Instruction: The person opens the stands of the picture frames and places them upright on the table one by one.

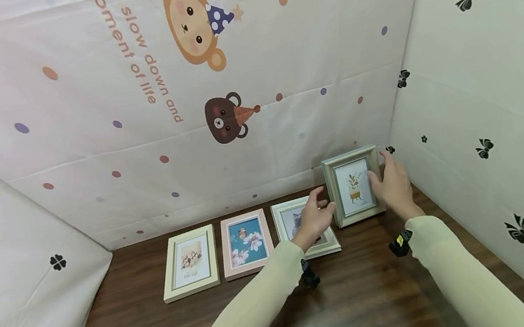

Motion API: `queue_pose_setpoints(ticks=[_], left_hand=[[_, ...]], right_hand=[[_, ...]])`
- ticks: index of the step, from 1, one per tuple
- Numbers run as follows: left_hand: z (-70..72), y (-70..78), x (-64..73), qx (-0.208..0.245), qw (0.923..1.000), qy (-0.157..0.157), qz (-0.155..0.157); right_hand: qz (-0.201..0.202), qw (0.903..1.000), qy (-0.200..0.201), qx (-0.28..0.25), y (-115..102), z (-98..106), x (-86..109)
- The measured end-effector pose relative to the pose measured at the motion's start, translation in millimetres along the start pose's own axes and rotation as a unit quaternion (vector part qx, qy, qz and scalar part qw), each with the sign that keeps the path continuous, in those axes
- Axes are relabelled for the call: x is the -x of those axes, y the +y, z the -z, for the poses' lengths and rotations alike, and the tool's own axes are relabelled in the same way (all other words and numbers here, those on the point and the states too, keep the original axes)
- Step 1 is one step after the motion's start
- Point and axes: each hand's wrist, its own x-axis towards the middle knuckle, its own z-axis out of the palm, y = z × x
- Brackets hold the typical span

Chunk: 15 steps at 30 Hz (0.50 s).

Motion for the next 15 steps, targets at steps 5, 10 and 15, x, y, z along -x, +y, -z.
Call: queue_pose_setpoints(ticks=[5, 10, 15], left_hand=[[13.5, 0.9, 3.4, -0.013, 0.9997, 0.004, -0.019], [25.4, 0.0, 8.2, -0.017, 0.9995, 0.001, -0.025], [38.2, -1.0, 14.8, -0.020, 0.9990, -0.002, -0.040]], right_hand=[[0.030, 0.9995, 0.008, 0.008, -11.3, 3.1, 1.1], [0.060, 0.9979, 0.023, 0.006, -24.5, 7.3, 8.9], [0.080, 0.9964, 0.026, 0.005, -37.4, 7.4, 19.4]])
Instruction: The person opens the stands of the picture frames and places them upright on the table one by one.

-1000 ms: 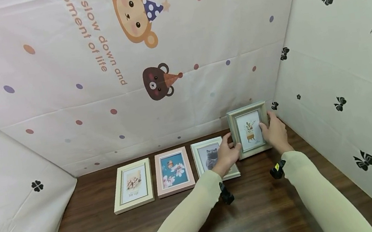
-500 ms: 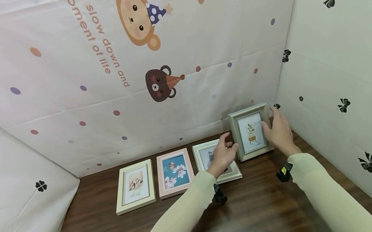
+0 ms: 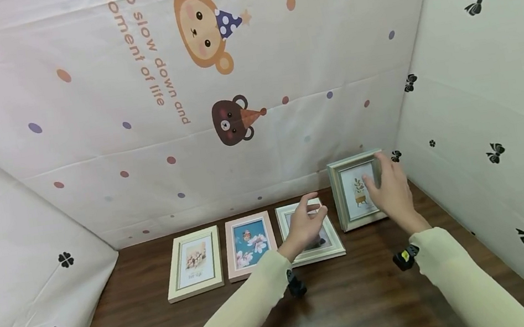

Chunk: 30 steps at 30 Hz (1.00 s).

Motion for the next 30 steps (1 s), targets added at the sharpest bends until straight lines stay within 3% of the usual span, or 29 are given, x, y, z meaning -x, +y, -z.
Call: queue_pose_setpoints(ticks=[15, 30], left_hand=[[32.9, -1.6, 27.5, 0.010, 0.9992, 0.014, -0.035], [59.9, -13.7, 48.3, -0.008, 0.9997, 0.020, -0.015]], right_hand=[[0.043, 0.9974, 0.030, -0.049, -44.1, -17.0, 28.1], [0.085, 0.9947, -0.011, -0.057, -64.3, -45.5, 46.0]])
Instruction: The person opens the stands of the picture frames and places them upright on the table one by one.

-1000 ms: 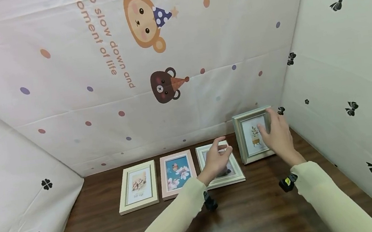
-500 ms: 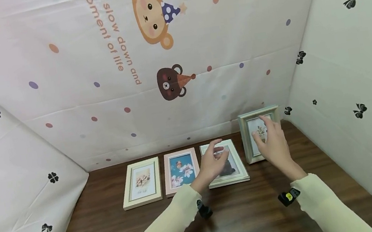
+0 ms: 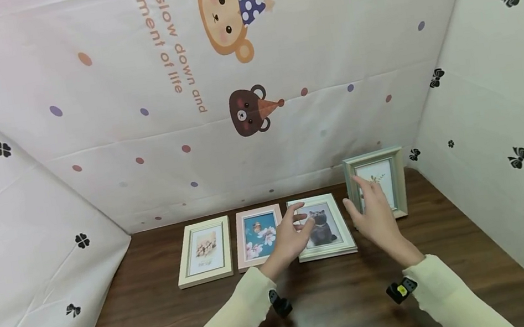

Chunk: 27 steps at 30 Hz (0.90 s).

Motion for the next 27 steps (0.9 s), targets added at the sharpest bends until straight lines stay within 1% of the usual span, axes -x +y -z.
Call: queue_pose_setpoints(ticks=[5, 12, 17, 19, 22, 24, 27], left_hand=[[-1.4, -4.4, 0.5, -0.010, 0.9999, 0.007, 0.005], [-2.3, -6.7, 0.4, -0.021, 0.9994, 0.009, 0.027], [0.6, -8.6, -1.4, -0.039, 0.9990, 0.009, 0.019], [3.0, -9.3, -2.8, -0.058, 0.9982, 0.010, 0.013], [5.7, -11.9, -5.7, -0.086, 0.9960, -0.001, 0.024], [6.8, -13.5, -8.5, -0.107, 0.9934, -0.010, 0.040], [7.8, -14.8, -13.3, -0.136, 0.9880, -0.027, 0.069]], right_hand=[[0.006, 1.0000, -0.006, 0.003, -0.8, -3.4, 2.7], [0.008, 0.9997, -0.021, 0.011, -1.0, -6.0, 4.5], [0.015, 0.9986, -0.041, 0.029, -1.4, -9.4, 2.2], [0.014, 0.9974, -0.059, 0.039, -1.9, -11.0, -0.5], [0.002, 0.9934, -0.102, 0.053, -2.4, -13.8, -6.0], [-0.010, 0.9879, -0.139, 0.067, -2.8, -15.8, -10.0], [-0.029, 0.9758, -0.198, 0.089, -3.8, -19.9, -15.4]])
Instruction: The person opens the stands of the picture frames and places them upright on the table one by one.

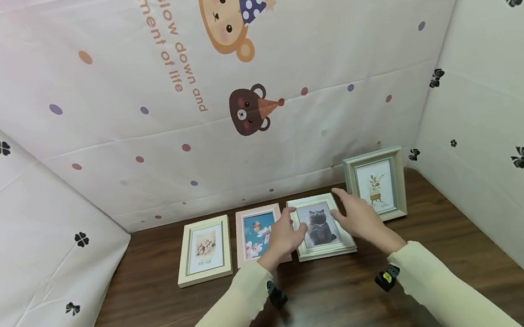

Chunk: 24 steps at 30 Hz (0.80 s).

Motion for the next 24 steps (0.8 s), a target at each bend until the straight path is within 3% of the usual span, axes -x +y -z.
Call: queue_pose_setpoints(ticks=[5, 11, 16, 24], left_hand=[[2.9, 4.8, -9.2, -0.056, 0.9973, -0.018, 0.044], [1.8, 8.3, -19.7, -0.101, 0.9901, -0.042, 0.088], [-0.6, 9.8, -27.7, -0.127, 0.9863, -0.050, 0.092], [-9.2, -1.5, -44.1, -0.163, 0.9816, -0.043, 0.089]], right_hand=[[-0.019, 0.9967, -0.073, 0.029, -1.1, -5.2, -8.4], [-0.044, 0.9903, -0.120, 0.055, 0.1, -13.8, -14.1], [-0.060, 0.9865, -0.139, 0.063, 4.6, -20.8, -16.1], [-0.028, 0.9877, -0.139, 0.065, 13.7, -30.7, -13.9]])
